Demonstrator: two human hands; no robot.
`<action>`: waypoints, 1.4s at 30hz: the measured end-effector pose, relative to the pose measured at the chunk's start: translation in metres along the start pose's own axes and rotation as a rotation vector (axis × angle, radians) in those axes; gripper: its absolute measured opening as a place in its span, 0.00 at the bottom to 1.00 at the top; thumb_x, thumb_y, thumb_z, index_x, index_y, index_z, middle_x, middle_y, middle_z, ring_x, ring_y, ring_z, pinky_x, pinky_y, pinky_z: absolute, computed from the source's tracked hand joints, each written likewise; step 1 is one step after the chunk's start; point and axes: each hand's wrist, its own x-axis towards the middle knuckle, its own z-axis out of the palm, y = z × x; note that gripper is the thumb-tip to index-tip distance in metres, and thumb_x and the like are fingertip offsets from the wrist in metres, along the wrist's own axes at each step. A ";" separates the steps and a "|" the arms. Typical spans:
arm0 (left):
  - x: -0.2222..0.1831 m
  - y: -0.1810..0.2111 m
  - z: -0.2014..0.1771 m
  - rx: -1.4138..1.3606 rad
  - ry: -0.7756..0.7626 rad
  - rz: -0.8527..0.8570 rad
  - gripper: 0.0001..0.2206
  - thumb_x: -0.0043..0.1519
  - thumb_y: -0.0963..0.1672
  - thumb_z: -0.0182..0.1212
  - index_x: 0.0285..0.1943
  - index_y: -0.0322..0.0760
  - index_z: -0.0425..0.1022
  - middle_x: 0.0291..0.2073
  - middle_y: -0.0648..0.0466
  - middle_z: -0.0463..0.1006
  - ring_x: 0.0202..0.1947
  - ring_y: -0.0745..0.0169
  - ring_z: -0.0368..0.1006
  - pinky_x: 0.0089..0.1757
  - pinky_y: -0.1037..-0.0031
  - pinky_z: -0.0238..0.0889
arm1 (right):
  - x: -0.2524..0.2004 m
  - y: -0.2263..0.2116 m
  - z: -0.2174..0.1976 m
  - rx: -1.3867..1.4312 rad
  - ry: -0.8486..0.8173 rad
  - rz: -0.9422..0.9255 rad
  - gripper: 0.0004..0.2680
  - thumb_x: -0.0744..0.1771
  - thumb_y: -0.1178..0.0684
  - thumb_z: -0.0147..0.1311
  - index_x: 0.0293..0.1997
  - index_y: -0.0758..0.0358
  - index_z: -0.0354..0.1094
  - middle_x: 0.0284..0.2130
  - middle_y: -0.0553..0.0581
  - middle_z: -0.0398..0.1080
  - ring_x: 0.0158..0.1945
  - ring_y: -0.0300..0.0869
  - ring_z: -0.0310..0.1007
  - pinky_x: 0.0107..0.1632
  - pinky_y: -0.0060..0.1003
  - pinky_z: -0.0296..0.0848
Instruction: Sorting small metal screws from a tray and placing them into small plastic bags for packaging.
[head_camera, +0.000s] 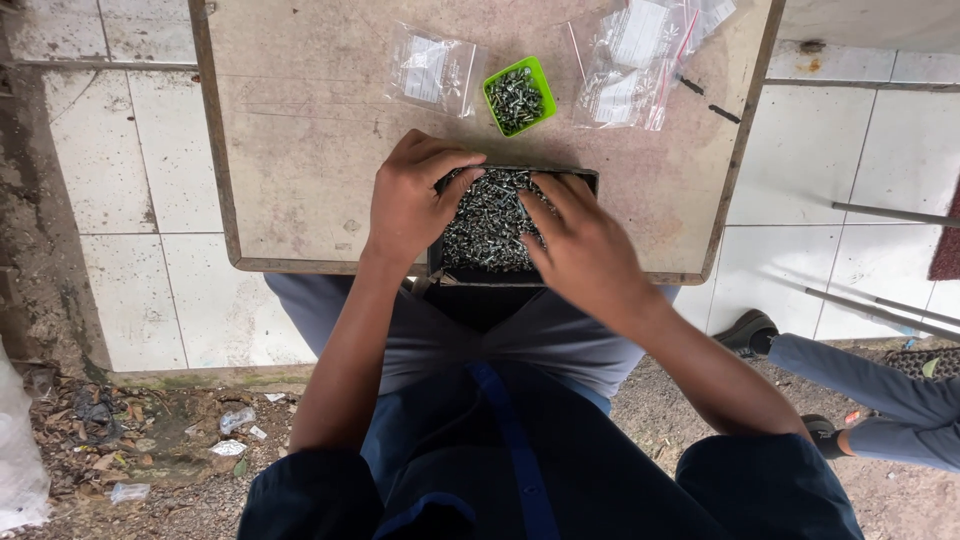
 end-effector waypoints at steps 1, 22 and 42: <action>-0.001 -0.002 0.001 -0.023 0.011 -0.007 0.06 0.69 0.39 0.71 0.52 0.41 0.86 0.39 0.50 0.84 0.42 0.49 0.78 0.41 0.60 0.80 | -0.002 -0.010 0.002 -0.158 -0.175 0.099 0.17 0.66 0.58 0.65 0.61 0.75 0.72 0.53 0.77 0.72 0.57 0.64 0.75 0.53 0.48 0.83; 0.016 -0.017 -0.021 -0.123 0.035 -0.020 0.07 0.62 0.37 0.77 0.45 0.41 0.88 0.36 0.54 0.87 0.39 0.50 0.81 0.43 0.64 0.74 | -0.017 0.031 0.011 0.215 0.013 0.213 0.16 0.69 0.68 0.59 0.66 0.65 0.74 0.55 0.64 0.77 0.51 0.54 0.82 0.49 0.44 0.83; 0.013 0.003 0.002 0.048 0.278 0.026 0.06 0.66 0.38 0.69 0.48 0.40 0.87 0.40 0.55 0.85 0.46 0.56 0.72 0.47 0.68 0.70 | -0.020 0.042 0.072 -0.394 -0.115 -0.187 0.05 0.68 0.64 0.61 0.48 0.67 0.78 0.43 0.64 0.75 0.50 0.50 0.77 0.41 0.31 0.83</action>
